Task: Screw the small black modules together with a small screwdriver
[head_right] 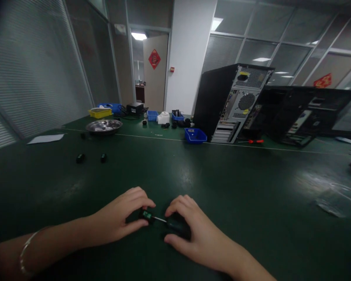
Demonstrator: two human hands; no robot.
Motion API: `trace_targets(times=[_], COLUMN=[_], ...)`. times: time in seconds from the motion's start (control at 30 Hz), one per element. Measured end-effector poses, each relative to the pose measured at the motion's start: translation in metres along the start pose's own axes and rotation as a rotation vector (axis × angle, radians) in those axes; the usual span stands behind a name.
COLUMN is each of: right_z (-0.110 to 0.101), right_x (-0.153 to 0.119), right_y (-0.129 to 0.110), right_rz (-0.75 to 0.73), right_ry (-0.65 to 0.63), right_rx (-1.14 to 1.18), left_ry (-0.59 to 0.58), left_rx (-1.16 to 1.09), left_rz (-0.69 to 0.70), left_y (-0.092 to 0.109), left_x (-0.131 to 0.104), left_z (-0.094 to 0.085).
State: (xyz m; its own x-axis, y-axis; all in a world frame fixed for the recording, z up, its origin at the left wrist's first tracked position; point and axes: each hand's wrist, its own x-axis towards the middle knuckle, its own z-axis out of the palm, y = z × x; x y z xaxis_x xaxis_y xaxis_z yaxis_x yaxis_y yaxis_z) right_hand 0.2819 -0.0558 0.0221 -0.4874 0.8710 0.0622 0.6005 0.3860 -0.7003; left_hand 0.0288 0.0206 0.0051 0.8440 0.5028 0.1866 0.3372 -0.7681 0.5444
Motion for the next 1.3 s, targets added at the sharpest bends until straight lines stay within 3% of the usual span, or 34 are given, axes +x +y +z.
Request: trace_targets(times=[0.37,0.8,1.3], right_z=[0.008,0.012,0.014], right_x=[0.006,0.01,0.01], right_y=[0.0,-0.001,-0.002], right_rz=[-0.011,0.003,0.009], right_ry=[0.046,0.037,0.045], right_rx=[-0.009,0.04,0.053], left_ry=[-0.045,0.016,-0.018], left_rx=[-0.041,-0.15,-0.113], left_rz=[0.002,-0.015,0.033], left_y=[-0.007,-0.007,-0.008], left_x=[-0.004,-0.008,-0.008], left_z=[-0.001,-0.005,-0.004])
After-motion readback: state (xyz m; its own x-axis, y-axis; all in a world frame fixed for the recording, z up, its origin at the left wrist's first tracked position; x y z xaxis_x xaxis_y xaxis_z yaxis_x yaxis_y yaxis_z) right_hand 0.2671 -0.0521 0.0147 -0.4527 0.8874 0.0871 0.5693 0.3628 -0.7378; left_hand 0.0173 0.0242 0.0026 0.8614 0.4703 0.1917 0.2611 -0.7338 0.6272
